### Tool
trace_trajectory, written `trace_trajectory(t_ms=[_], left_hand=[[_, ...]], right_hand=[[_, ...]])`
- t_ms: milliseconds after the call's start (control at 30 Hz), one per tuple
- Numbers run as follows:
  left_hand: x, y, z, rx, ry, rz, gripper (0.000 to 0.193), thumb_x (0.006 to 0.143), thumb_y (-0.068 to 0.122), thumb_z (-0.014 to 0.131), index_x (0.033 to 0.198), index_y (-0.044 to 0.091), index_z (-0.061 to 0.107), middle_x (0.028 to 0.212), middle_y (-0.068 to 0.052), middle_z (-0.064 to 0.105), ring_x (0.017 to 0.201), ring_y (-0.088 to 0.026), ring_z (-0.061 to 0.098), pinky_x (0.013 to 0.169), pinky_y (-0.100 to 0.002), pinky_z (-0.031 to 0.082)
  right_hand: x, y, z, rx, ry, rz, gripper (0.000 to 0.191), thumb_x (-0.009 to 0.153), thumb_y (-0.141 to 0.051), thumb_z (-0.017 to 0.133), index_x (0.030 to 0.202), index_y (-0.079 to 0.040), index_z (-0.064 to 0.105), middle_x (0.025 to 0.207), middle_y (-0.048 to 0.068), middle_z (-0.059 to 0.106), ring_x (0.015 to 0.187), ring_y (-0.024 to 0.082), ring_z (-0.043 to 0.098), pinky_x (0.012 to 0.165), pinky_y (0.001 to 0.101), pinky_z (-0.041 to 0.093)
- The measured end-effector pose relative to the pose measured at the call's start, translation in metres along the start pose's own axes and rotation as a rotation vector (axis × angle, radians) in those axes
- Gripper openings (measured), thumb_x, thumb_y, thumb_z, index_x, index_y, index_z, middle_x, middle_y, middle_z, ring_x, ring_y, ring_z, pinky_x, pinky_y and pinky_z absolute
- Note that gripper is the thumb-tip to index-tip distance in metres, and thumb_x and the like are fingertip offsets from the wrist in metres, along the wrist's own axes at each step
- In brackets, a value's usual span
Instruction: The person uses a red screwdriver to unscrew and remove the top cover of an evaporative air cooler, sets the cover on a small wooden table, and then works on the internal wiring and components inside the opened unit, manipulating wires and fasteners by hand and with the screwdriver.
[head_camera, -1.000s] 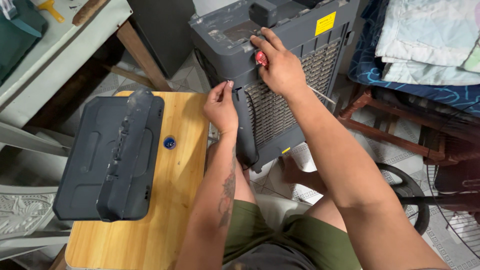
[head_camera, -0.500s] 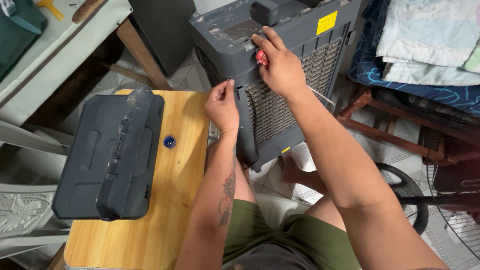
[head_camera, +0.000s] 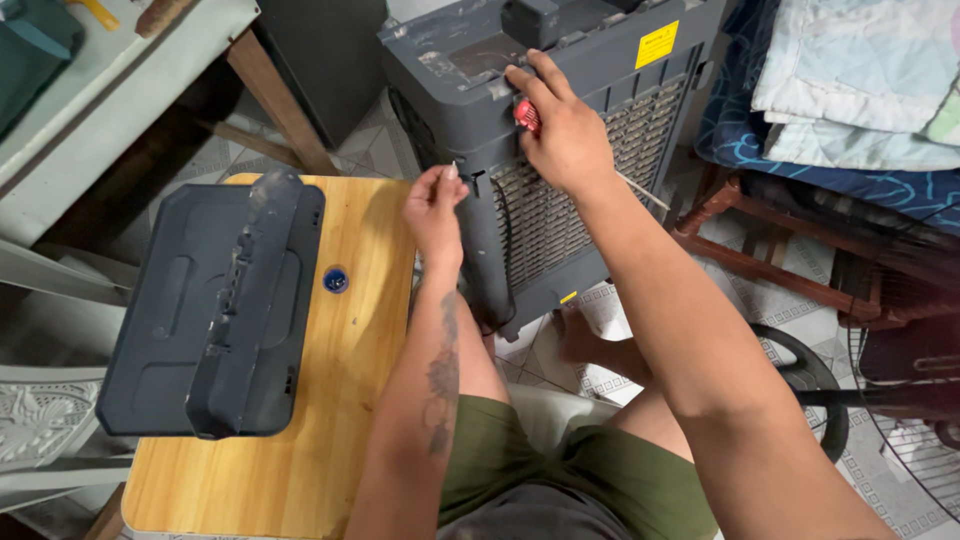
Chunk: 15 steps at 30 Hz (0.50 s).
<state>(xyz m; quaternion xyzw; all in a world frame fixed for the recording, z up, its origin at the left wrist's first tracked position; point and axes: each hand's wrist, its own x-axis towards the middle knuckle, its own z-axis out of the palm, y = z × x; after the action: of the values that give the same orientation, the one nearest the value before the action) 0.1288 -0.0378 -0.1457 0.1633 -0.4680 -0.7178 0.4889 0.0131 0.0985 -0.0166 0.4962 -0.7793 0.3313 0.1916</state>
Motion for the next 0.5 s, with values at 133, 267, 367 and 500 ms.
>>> trace_trajectory(t_ms=[133, 267, 367, 500], left_hand=[[-0.002, 0.004, -0.013, -0.438, -0.202, -0.140, 0.013, 0.100, 0.015, 0.072, 0.104, 0.004, 0.068, 0.086, -0.003, 0.065, 0.076, -0.014, 0.063, 0.080, -0.035, 0.059], [-0.007, 0.006, -0.023, -0.570, -0.334, -0.194, 0.014, 0.100, 0.019, 0.073, 0.102, 0.007, 0.066, 0.086, -0.001, 0.062, 0.080, -0.014, 0.062, 0.083, -0.036, 0.058], [-0.006, 0.007, -0.027, -0.597, -0.409, -0.194, 0.015, 0.101, 0.020, 0.073, 0.101, 0.006, 0.066, 0.085, -0.002, 0.062, 0.078, -0.014, 0.061, 0.085, -0.038, 0.058], [0.000, 0.011, -0.031, -0.513, -0.422, -0.185, 0.013, 0.099, 0.016, 0.072, 0.102, 0.005, 0.067, 0.084, -0.004, 0.064, 0.079, -0.015, 0.063, 0.085, -0.039, 0.059]], right_hand=[[0.000, 0.000, 0.001, -0.008, 0.001, 0.002, 0.070, 0.078, -0.002, 0.070, 0.145, -0.019, 0.056, 0.158, 0.012, 0.046, 0.116, 0.039, 0.066, 0.092, 0.0468, 0.056], [0.002, -0.002, 0.003, -0.033, 0.005, 0.009, 0.065, 0.082, -0.004, 0.071, 0.143, -0.018, 0.057, 0.156, 0.012, 0.049, 0.114, 0.040, 0.067, 0.090, 0.0480, 0.056], [0.002, -0.007, -0.002, -0.089, 0.027, -0.019, 0.055, 0.086, -0.008, 0.072, 0.139, -0.019, 0.059, 0.149, 0.012, 0.054, 0.107, 0.040, 0.068, 0.086, 0.0488, 0.057], [-0.001, -0.018, -0.022, -0.174, -0.032, -0.038, 0.043, 0.086, -0.012, 0.072, 0.127, -0.015, 0.061, 0.134, 0.014, 0.060, 0.088, 0.041, 0.070, 0.075, 0.0510, 0.057]])
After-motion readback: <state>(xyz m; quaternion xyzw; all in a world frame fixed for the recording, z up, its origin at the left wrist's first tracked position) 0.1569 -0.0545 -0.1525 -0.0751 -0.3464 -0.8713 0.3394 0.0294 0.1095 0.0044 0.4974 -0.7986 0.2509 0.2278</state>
